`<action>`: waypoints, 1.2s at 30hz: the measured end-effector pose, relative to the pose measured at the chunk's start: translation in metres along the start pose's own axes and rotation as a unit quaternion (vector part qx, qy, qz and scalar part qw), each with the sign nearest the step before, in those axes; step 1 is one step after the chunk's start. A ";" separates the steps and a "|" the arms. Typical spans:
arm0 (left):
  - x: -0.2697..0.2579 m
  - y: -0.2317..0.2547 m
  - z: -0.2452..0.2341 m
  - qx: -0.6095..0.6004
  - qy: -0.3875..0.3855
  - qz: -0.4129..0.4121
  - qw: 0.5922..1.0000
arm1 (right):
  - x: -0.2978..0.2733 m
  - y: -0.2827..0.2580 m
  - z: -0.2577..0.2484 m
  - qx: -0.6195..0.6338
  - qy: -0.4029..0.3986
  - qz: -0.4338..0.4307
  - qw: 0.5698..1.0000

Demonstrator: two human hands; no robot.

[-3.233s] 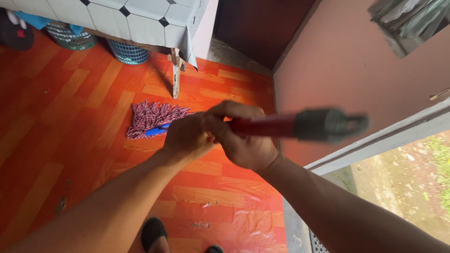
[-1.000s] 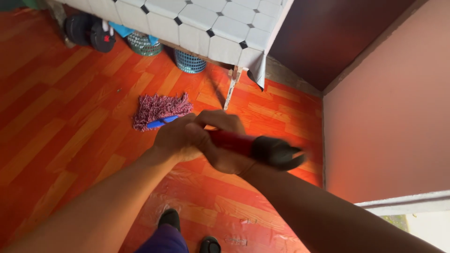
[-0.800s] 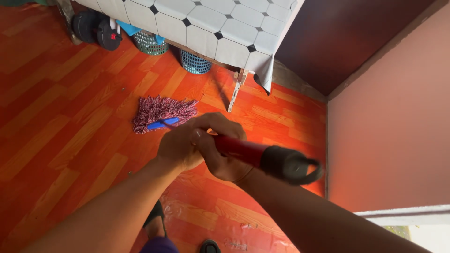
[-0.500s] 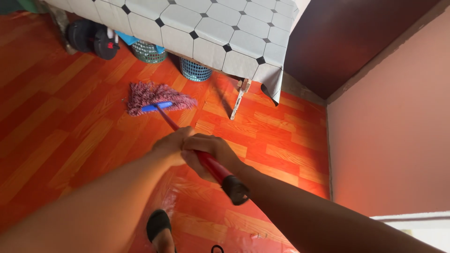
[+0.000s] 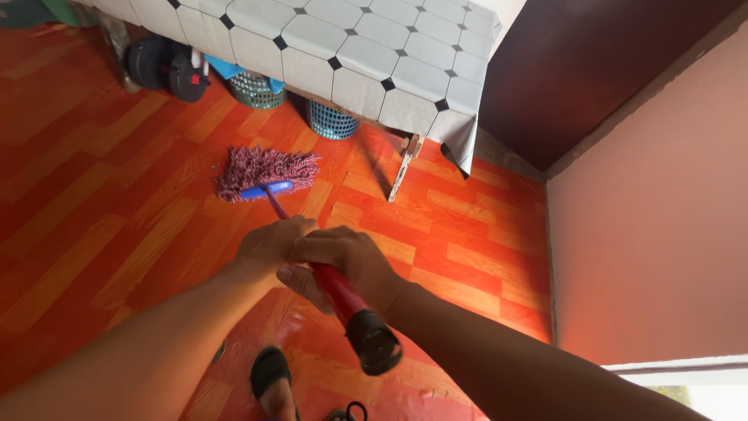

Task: The person mops a wooden floor with a string mop, moving it back and forth across the surface. The person then dips the mop into a green bucket of water.

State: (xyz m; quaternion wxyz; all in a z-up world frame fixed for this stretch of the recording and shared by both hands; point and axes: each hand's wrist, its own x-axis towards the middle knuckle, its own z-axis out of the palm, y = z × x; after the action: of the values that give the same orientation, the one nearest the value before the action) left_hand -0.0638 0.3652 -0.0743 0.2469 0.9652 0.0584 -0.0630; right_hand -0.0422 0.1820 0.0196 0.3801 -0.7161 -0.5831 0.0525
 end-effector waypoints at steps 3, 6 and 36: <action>-0.023 0.037 -0.014 -0.002 0.073 0.031 0.997 | 0.000 -0.010 -0.013 -0.041 0.084 -0.106 0.990; -0.046 0.067 -0.040 -0.045 0.096 -0.043 0.993 | 0.006 -0.023 -0.021 0.022 0.183 -0.072 0.980; -0.030 -0.047 -0.037 -0.015 -0.027 -0.103 0.994 | 0.050 -0.019 0.059 0.053 0.036 -0.007 0.998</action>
State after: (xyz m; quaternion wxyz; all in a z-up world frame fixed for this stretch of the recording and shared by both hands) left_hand -0.0965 0.4216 -0.0600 0.2550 0.9483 0.1516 -0.1131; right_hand -0.0725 0.2555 0.0081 0.4382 -0.6923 -0.5707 0.0546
